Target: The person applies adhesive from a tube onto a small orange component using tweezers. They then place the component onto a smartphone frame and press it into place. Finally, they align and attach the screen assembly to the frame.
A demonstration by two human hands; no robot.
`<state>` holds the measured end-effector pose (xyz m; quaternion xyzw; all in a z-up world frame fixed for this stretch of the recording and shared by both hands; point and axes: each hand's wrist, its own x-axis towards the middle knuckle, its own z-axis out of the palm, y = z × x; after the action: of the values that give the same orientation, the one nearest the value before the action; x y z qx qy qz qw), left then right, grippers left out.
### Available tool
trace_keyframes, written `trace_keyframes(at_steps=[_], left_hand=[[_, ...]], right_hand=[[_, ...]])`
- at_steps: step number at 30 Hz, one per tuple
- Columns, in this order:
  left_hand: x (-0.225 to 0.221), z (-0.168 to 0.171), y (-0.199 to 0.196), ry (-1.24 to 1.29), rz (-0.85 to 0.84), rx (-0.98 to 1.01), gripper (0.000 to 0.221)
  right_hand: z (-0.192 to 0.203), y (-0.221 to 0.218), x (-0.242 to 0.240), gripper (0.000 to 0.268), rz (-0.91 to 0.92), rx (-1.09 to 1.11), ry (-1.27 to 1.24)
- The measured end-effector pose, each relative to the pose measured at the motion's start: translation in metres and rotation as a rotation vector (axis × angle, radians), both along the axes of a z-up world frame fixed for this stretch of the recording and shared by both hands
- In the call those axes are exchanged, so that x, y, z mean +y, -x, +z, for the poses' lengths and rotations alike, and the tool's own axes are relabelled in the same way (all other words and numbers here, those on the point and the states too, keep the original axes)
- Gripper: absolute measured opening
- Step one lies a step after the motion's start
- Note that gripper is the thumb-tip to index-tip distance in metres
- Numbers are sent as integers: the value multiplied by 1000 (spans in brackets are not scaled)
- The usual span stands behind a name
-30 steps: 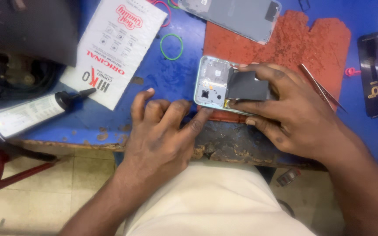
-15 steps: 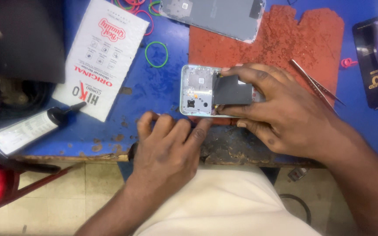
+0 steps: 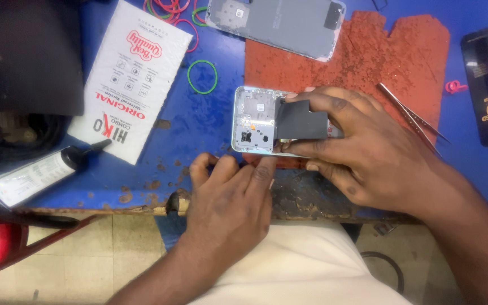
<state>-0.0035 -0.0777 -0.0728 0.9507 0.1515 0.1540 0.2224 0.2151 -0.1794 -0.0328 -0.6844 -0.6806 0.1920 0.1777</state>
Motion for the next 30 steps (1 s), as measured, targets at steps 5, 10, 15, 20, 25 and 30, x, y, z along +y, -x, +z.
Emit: trace_keyframes(at_steps=[5,10,15,20,25,30], left_hand=[[-2,-3,-1,-63,3,14,56],[-1,-4,-1,-93,-10,-1,56],[2,-2,1,-71,-16,-71,51],[5,0,2,-45,-32,-98,52],[5,-1,2,-25,-18,-111,50],[5,-3,3,-3,-14,-118,49]], right_hand=[[-3,0,-1,34,-9,-14,21],[-3,0,0,30,0,-13,-9],[0,0,3,40,10,23,26],[2,0,7,40,20,43,17],[1,-3,6,40,43,50,5],[0,-6,5,38,62,46,-44]])
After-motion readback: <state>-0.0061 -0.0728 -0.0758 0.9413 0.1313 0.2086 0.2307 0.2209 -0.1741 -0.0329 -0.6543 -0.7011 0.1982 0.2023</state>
